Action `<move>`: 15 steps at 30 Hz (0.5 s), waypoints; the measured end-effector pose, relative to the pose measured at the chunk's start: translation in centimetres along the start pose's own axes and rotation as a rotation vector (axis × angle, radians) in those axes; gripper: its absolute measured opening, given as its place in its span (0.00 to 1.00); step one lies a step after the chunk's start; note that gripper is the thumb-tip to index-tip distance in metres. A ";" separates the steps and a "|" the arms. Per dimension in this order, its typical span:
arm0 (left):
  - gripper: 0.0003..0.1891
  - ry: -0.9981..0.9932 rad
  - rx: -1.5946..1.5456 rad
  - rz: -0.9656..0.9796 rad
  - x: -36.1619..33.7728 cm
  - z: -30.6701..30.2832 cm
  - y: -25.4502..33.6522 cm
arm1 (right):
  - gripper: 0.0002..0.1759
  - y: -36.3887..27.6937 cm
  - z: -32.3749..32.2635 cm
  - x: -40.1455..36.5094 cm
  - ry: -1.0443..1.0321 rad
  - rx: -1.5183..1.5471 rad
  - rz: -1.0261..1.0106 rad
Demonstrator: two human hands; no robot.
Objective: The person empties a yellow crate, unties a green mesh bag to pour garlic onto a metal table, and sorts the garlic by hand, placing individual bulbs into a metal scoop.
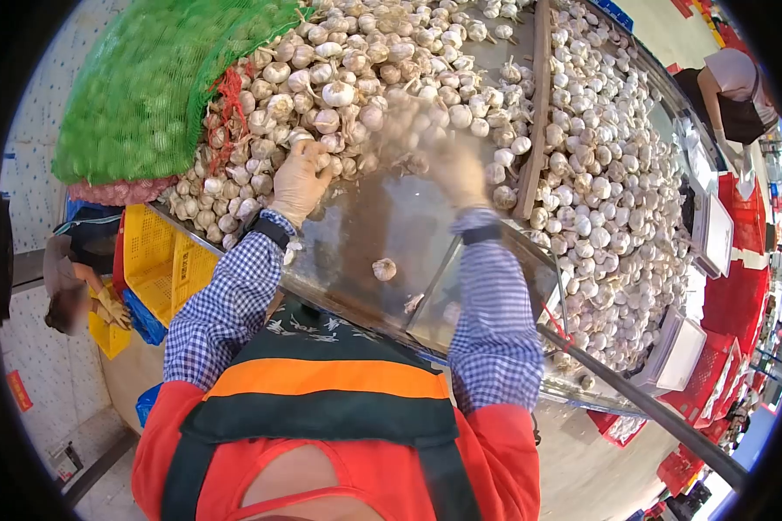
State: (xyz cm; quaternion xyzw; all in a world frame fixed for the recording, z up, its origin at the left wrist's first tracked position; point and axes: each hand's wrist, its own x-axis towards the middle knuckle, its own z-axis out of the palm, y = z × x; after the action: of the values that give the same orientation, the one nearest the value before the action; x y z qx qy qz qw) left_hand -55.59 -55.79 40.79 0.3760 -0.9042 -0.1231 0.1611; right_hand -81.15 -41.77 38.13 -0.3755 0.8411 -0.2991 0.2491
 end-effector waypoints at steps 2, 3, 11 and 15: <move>0.15 -0.019 -0.473 -0.250 -0.6 0.2 -0.7 | 0.29 -1.4 3.1 -1.7 -0.058 -0.237 -0.062; 0.13 -0.037 -0.945 -0.499 -1.0 0.2 -1.5 | 0.29 -1.3 3.6 -2.1 -0.062 -0.232 -0.067; 0.17 -0.064 -1.987 -0.935 -3.7 -5.1 -3.0 | 0.25 0.2 2.7 -3.1 -0.270 0.315 0.007; 0.17 -0.521 -0.922 -0.621 -3.9 -2.7 -2.3 | 0.13 -1.7 1.9 -0.6 -0.311 0.718 0.028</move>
State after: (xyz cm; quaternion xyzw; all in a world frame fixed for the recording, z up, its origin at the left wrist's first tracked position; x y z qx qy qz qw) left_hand -50.47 -54.88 41.73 0.4709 -0.6157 -0.6307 0.0375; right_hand -78.76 -42.82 38.10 -0.2937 0.6403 -0.5104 0.4932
